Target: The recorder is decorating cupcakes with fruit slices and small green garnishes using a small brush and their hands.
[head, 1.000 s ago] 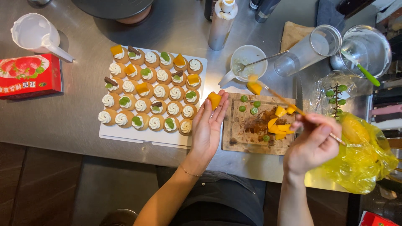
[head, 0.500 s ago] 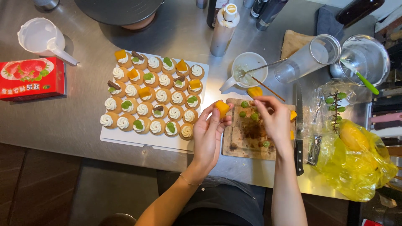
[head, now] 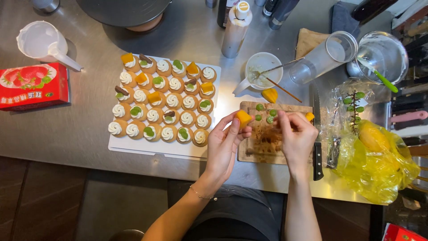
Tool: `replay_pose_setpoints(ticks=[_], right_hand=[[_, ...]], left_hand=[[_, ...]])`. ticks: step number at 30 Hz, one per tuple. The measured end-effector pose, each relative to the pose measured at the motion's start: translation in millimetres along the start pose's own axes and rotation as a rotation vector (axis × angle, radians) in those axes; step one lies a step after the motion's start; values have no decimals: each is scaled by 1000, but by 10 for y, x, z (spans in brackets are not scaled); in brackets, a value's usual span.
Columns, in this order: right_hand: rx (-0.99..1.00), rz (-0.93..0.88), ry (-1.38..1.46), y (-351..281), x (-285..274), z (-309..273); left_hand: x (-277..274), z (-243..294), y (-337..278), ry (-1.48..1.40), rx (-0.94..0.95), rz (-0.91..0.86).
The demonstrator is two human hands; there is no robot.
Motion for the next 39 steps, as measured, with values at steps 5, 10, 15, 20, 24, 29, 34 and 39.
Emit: replay_pose_setpoints(ticks=[5, 10, 15, 20, 24, 29, 34, 39], right_hand=[[-132, 267, -1002, 2, -121, 398], [-202, 209, -654, -528, 395, -391], [-173, -65, -81, -764, 1012, -747], [-197, -58, -134, -711, 1366, -744], [-212, -169, -38, -506, 1557, -758], [-253, -199, -301, 293, 1815, -574], [-190, -465, -567, 760, 2085, -68], [-246, -571, -707, 798, 2200, -13]], left_hand=[[-147, 40, -25, 5, 0, -15], [-253, 231, -50, -8, 11, -39], [-438, 450, -78, 98, 88, -61], [-759, 638, 30, 131, 128, -36], [-959, 848, 142, 214, 45, -1], [-1536, 1227, 168, 116, 123, 99], [-2231, 1674, 130, 139, 212, 189], [-2659, 2010, 73, 267, 301, 281]])
Point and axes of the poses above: each hand's wrist, its own y-axis towards the middle knuckle, its own x-axis out of the palm, z = x × y, the point moved 1 cm from there along y, towards the middle knuckle, and after that the axes turned 13 degrees about x, right-handed, at the moved point
